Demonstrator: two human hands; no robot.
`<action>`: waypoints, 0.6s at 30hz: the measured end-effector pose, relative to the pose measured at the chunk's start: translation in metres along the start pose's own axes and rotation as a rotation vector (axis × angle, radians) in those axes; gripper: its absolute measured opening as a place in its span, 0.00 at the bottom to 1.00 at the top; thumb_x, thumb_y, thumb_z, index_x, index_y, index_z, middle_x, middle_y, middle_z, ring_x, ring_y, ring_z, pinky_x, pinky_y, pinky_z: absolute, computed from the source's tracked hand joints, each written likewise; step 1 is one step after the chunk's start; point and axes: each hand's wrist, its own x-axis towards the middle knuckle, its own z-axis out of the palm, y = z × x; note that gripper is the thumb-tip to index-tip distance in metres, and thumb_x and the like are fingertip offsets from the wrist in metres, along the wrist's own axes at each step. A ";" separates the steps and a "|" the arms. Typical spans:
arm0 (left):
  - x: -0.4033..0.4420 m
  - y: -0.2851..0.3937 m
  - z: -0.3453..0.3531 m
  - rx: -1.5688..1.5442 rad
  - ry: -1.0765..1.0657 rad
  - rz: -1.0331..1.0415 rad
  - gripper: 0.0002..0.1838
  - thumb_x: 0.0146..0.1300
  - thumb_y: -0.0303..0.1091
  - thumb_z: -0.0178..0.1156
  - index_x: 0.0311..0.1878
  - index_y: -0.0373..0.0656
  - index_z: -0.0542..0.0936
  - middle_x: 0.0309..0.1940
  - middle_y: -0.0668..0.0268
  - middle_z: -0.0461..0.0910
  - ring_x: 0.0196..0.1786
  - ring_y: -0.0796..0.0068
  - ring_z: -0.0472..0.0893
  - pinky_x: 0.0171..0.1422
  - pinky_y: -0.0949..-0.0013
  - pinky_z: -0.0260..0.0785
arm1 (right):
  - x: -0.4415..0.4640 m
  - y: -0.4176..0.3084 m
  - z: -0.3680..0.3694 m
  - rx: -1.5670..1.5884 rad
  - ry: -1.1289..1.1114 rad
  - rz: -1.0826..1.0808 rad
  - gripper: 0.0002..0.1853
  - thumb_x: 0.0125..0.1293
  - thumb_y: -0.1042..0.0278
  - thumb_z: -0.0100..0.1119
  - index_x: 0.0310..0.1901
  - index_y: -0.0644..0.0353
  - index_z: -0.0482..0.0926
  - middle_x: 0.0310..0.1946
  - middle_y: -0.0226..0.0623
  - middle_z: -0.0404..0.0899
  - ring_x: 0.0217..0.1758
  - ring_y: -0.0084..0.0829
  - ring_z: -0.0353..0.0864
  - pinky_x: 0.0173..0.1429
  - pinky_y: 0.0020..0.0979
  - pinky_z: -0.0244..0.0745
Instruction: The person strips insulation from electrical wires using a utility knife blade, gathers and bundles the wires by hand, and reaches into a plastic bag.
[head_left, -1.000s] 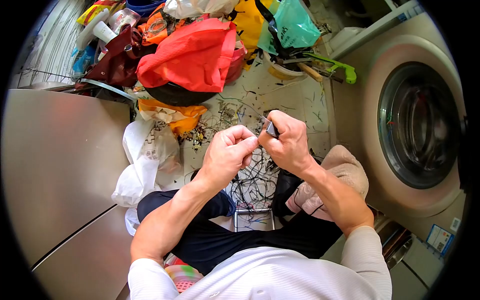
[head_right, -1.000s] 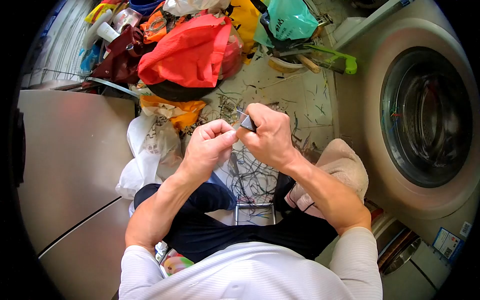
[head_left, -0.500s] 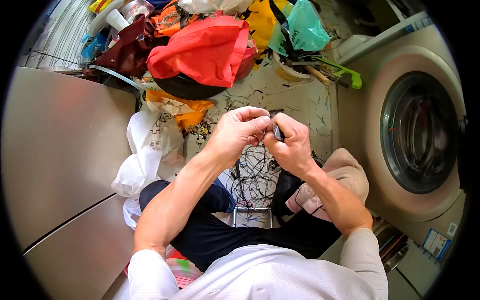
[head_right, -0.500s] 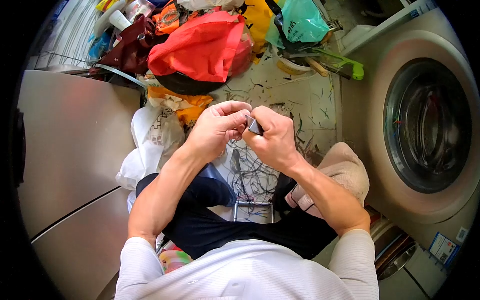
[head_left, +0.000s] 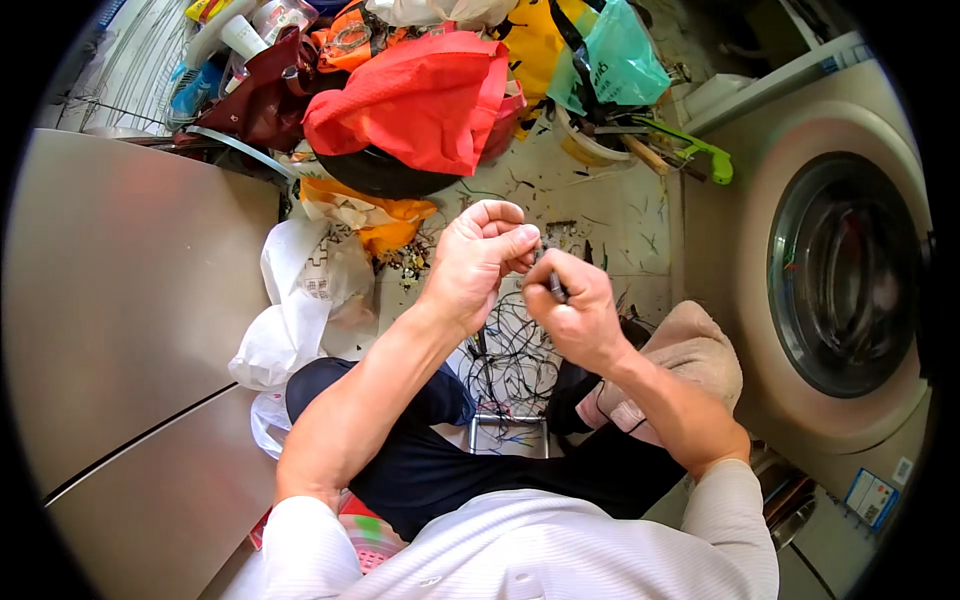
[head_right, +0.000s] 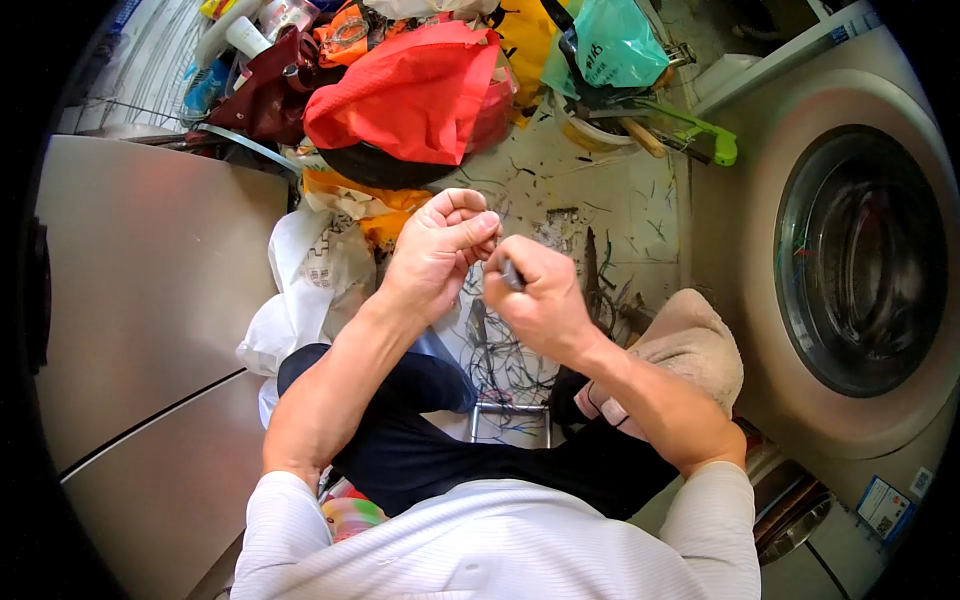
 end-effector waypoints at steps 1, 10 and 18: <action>-0.001 0.001 0.000 -0.001 0.000 0.000 0.11 0.65 0.23 0.67 0.47 0.42 0.77 0.34 0.65 0.84 0.33 0.77 0.82 0.40 0.74 0.75 | 0.000 0.002 -0.007 0.008 -0.010 0.043 0.02 0.59 0.78 0.60 0.31 0.63 0.77 0.23 0.35 0.73 0.25 0.26 0.71 0.31 0.29 0.67; -0.002 0.006 -0.005 0.076 0.027 0.054 0.12 0.64 0.26 0.68 0.48 0.42 0.77 0.34 0.67 0.84 0.33 0.77 0.82 0.40 0.75 0.74 | 0.010 -0.008 -0.026 -0.042 -0.001 0.136 0.12 0.63 0.70 0.68 0.46 0.66 0.82 0.36 0.38 0.83 0.35 0.26 0.80 0.41 0.28 0.75; -0.002 -0.001 0.002 0.158 0.054 0.070 0.15 0.62 0.24 0.69 0.49 0.40 0.76 0.34 0.67 0.85 0.35 0.79 0.83 0.39 0.77 0.71 | 0.014 -0.002 -0.021 -0.201 -0.051 0.112 0.10 0.61 0.68 0.71 0.36 0.65 0.82 0.25 0.44 0.80 0.26 0.35 0.78 0.33 0.33 0.72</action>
